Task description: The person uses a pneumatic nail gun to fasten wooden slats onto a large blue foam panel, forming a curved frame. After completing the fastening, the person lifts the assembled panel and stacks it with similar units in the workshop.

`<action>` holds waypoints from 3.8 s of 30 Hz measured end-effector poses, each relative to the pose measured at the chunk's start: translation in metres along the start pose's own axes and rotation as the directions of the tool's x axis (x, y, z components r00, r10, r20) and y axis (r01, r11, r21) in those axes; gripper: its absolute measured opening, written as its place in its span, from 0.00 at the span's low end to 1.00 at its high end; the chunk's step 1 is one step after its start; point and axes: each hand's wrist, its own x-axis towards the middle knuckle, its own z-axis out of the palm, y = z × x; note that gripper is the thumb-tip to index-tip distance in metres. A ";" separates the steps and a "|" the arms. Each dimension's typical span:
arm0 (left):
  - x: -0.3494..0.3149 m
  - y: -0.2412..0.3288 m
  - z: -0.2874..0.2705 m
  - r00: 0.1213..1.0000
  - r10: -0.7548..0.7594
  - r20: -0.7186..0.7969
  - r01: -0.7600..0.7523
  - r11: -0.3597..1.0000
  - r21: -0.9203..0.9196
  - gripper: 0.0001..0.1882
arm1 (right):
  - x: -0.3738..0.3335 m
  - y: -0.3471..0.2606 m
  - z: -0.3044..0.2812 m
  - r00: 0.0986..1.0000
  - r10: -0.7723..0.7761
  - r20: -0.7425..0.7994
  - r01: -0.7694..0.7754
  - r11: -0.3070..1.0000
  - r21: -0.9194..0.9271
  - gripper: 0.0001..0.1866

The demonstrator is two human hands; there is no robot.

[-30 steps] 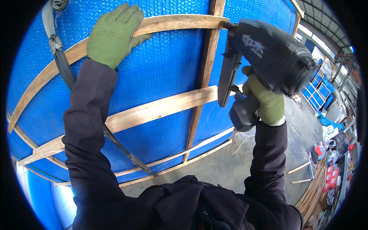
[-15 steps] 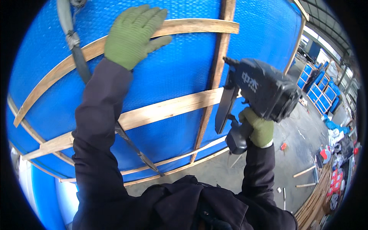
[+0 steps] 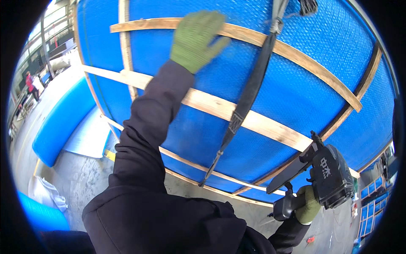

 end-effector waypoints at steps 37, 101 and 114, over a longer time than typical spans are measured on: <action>-0.190 -0.460 -0.082 0.832 -0.441 0.336 0.555 0.658 -0.510 0.27 | -0.163 -0.242 0.512 0.859 -0.369 0.356 0.385 0.923 0.030 0.26; -0.321 -0.250 -0.083 0.746 0.158 0.647 0.123 0.922 -0.367 0.48 | -0.279 -0.143 0.545 0.984 -0.142 -0.106 0.061 0.834 -0.549 0.30; -0.297 -0.249 -0.080 0.568 0.161 0.807 0.385 0.815 -0.433 0.33 | -0.354 -0.094 0.535 0.871 0.478 -0.116 -0.471 0.878 0.081 0.33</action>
